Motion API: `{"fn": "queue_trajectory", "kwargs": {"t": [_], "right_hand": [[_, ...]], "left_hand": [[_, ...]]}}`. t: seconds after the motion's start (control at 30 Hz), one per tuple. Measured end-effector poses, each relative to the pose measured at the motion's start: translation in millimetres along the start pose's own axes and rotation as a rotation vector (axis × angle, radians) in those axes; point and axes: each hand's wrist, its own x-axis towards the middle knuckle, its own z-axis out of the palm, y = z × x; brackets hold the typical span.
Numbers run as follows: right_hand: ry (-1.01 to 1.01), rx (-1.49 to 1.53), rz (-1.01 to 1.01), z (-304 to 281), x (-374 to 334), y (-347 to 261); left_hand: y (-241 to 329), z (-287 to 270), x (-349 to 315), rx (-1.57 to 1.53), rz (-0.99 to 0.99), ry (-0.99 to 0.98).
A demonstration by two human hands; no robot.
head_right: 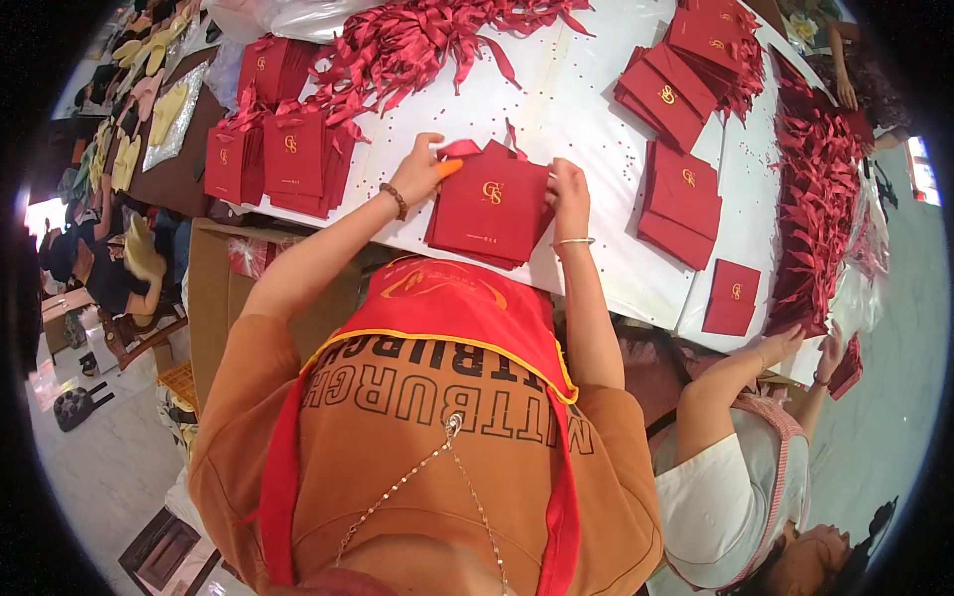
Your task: Tying decorative ribbons into bows on small red gift boxes.
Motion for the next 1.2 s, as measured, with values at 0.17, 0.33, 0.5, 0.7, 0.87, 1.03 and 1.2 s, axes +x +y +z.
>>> {"fn": "queue_trajectory", "kwargs": {"t": [0.17, 0.33, 0.5, 0.7, 0.87, 1.03, 1.2], "right_hand": [[-0.148, -0.485, -0.308, -14, 7, 28], [-0.227, -0.484, -0.324, -14, 11, 24], [-0.342, -0.402, -0.057, -26, 2, 10], [-0.156, -0.9, -0.603, -16, -9, 2], [-0.248, -1.038, -0.909, 15, -12, -15], [-0.417, -1.096, -1.035, 36, 4, -4], [-0.384, -1.241, -0.909, 38, 15, 9]], "left_hand": [[27, -22, 48, 0.498, 0.18, 0.294], [33, -12, 107, 0.753, 0.223, 0.482], [16, -16, 121, 0.957, 0.308, 0.4], [9, -43, 79, 0.47, 0.363, 0.115], [7, -57, 23, -0.151, 0.082, -0.4], [40, -60, -42, -0.648, 0.256, -0.418], [78, -96, -75, -0.513, 0.748, -0.066]]}}
